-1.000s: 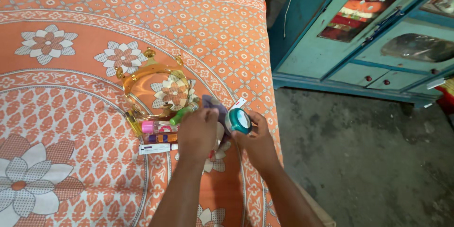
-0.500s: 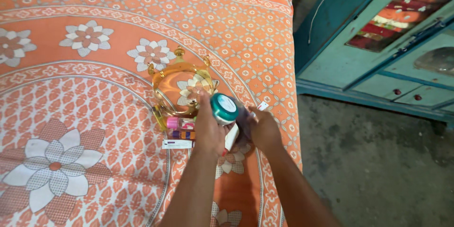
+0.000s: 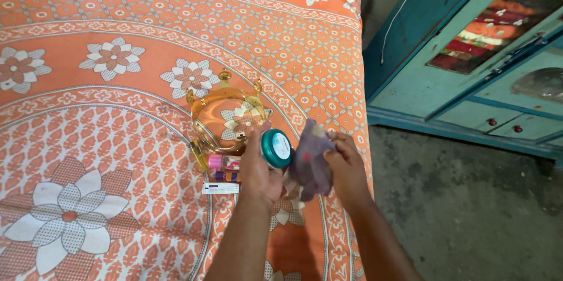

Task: The person wipes several personal care items one by one with a purple cloth while sitting on a bed. They handle a blue bottle, a yellow bottle, a yellow bar of soap, a green tube, and small containers, then place each item on a nearby cabinet.

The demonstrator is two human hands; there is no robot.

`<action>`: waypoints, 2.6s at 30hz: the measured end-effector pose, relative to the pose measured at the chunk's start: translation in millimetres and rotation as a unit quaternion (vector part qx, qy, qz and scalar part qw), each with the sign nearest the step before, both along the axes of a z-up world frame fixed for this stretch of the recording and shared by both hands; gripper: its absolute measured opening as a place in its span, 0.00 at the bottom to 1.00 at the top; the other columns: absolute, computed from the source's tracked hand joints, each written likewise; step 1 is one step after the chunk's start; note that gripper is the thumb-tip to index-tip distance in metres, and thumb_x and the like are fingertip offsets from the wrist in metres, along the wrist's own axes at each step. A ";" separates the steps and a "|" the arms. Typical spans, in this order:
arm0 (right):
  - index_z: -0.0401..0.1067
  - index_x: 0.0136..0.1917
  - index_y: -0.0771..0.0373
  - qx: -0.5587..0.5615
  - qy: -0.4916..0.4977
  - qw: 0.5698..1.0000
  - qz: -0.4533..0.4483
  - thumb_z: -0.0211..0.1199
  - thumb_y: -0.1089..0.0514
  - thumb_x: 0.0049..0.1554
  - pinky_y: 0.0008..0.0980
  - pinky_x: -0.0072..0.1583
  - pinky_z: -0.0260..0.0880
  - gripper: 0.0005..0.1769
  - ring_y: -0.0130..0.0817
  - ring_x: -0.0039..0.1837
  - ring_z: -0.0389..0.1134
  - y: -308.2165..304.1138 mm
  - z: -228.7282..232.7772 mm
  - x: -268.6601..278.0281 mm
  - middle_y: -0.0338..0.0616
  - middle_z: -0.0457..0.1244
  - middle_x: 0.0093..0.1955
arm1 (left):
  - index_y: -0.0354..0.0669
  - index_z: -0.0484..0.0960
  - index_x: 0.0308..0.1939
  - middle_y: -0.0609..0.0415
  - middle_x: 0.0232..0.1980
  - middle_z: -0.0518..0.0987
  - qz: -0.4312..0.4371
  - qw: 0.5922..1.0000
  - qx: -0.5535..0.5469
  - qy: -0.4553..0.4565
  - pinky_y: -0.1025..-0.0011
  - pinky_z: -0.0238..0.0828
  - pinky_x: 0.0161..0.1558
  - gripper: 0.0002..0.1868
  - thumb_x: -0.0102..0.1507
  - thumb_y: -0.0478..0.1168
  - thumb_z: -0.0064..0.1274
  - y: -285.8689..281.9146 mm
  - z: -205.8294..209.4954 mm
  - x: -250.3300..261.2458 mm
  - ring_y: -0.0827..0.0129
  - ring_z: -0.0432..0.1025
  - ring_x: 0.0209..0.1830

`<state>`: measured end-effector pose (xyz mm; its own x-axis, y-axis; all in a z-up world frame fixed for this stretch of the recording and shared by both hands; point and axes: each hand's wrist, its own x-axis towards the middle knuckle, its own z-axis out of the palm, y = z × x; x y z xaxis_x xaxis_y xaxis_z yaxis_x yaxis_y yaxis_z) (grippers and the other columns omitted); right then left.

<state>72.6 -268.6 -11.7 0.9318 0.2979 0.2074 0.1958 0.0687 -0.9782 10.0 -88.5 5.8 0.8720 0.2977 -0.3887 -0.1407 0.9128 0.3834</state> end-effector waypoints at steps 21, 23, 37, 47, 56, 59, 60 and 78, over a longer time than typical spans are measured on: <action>0.68 0.56 0.68 0.004 0.180 0.980 -0.080 0.58 0.52 0.61 0.33 0.52 0.70 0.17 0.35 0.47 0.69 61.2 49.6 -17.0 0.47 0.68 0.45 | 0.42 0.77 0.55 0.53 0.44 0.80 -0.153 0.982 0.094 -0.057 0.69 0.77 0.40 0.18 0.68 0.47 0.42 -30.5 -6.0 -2.2 0.68 0.76 0.40; 0.69 0.58 0.66 -0.045 0.164 0.981 -0.096 0.57 0.49 0.62 0.31 0.53 0.69 0.19 0.31 0.48 0.68 60.8 46.1 -17.3 0.45 0.68 0.46 | 0.44 0.76 0.56 0.54 0.45 0.80 -0.159 0.983 0.065 -0.058 0.67 0.77 0.39 0.18 0.66 0.47 0.42 -34.5 -11.9 -0.3 0.68 0.76 0.40; 0.71 0.57 0.71 -0.105 0.286 0.949 -0.078 0.50 0.40 0.68 0.52 0.27 0.61 0.29 0.51 0.26 0.61 49.5 67.0 -50.9 0.55 0.62 0.33 | 0.35 0.76 0.65 0.46 0.59 0.76 -0.042 0.968 0.228 -0.096 0.66 0.67 0.60 0.28 0.68 0.52 0.52 -29.5 -25.3 4.6 0.66 0.68 0.57; 0.77 0.55 0.63 -0.394 0.028 0.888 -0.235 0.51 0.38 0.64 0.49 0.53 0.70 0.27 0.58 0.50 0.71 -9.9 14.0 -39.1 0.59 0.69 0.48 | 0.45 0.83 0.56 0.48 0.56 0.81 -0.105 0.505 0.853 0.080 0.57 0.68 0.60 0.21 0.61 0.46 0.53 -17.6 -28.7 -0.9 0.52 0.72 0.58; 0.70 0.60 0.63 -0.379 -0.020 0.885 -0.270 0.57 0.45 0.62 0.49 0.54 0.70 0.22 0.58 0.54 0.71 -29.6 -20.8 -47.3 0.59 0.69 0.51 | 0.58 0.74 0.66 0.58 0.66 0.73 -0.225 0.459 0.834 0.209 0.47 0.52 0.65 0.38 0.51 0.49 0.64 -32.1 -12.8 -26.2 0.49 0.58 0.71; 0.67 0.63 0.67 -0.368 -0.095 0.897 -0.225 0.61 0.51 0.60 0.46 0.53 0.70 0.23 0.56 0.54 0.71 -34.0 -13.7 -43.0 0.60 0.68 0.52 | 0.56 0.73 0.66 0.56 0.66 0.72 -0.185 0.405 0.870 0.213 0.43 0.58 0.63 0.32 0.56 0.44 0.60 -31.3 -6.0 -25.3 0.43 0.60 0.70; 0.66 0.63 0.68 -0.375 -0.121 0.897 -0.203 0.62 0.54 0.59 0.45 0.53 0.70 0.23 0.55 0.53 0.70 -34.2 -8.8 -40.8 0.60 0.68 0.52 | 0.54 0.73 0.64 0.52 0.64 0.72 -0.193 0.452 0.842 0.222 0.46 0.61 0.61 0.31 0.57 0.48 0.61 -29.9 -3.6 -23.2 0.45 0.63 0.66; 0.58 0.78 0.68 -0.223 -0.129 0.965 -0.036 0.49 0.48 0.69 0.40 0.80 0.46 0.30 0.49 0.86 0.42 53.9 15.0 -73.4 0.60 0.42 0.86 | 0.39 0.66 0.71 0.51 0.56 0.77 -0.022 0.972 0.212 -0.096 0.69 0.72 0.57 0.25 0.73 0.47 0.40 -18.2 -14.3 4.9 0.68 0.73 0.54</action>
<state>-0.7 -214.7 3.2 0.8874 0.3487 0.3016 0.4262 -0.3713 -0.8249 14.9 -106.7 -8.5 0.9318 0.3566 -0.0681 -0.2111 0.6848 0.6975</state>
